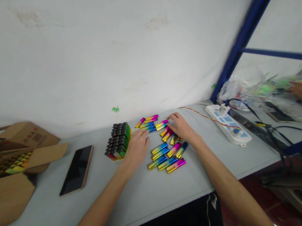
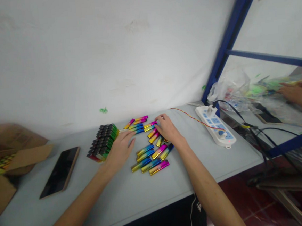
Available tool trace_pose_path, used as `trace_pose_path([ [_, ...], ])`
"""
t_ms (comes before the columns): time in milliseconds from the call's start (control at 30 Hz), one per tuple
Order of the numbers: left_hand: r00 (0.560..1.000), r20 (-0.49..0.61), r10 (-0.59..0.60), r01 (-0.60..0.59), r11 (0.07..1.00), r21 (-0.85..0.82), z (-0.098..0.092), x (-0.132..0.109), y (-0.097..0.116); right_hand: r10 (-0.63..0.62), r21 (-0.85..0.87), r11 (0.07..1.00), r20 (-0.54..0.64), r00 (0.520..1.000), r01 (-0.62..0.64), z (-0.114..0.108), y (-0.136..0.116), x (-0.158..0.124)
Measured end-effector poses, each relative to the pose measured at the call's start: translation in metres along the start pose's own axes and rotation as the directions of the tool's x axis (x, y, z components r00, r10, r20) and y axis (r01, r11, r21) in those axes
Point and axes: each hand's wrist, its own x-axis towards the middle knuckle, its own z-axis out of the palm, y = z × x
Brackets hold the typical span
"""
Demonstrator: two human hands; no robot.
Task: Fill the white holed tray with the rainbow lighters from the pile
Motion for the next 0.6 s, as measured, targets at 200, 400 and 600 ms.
trace_pose_path([
  [200,0.990,0.138,-0.003,-0.015,0.992,0.128,0.018,0.028,-0.003,-0.005,0.025,1.000,-0.043,0.999,0.006,-0.001,-0.006,0.002],
  [400,0.989,0.150,0.009,-0.022,0.996,0.089,0.030,0.017,0.003,0.006,0.062,0.998,-0.090,0.996,-0.001,-0.001,-0.006,0.003],
  [600,0.981,-0.024,-0.193,0.182,0.952,-0.246,0.008,0.010,0.017,0.013,0.078,0.997,-0.122,0.992,-0.003,-0.006,-0.008,0.004],
])
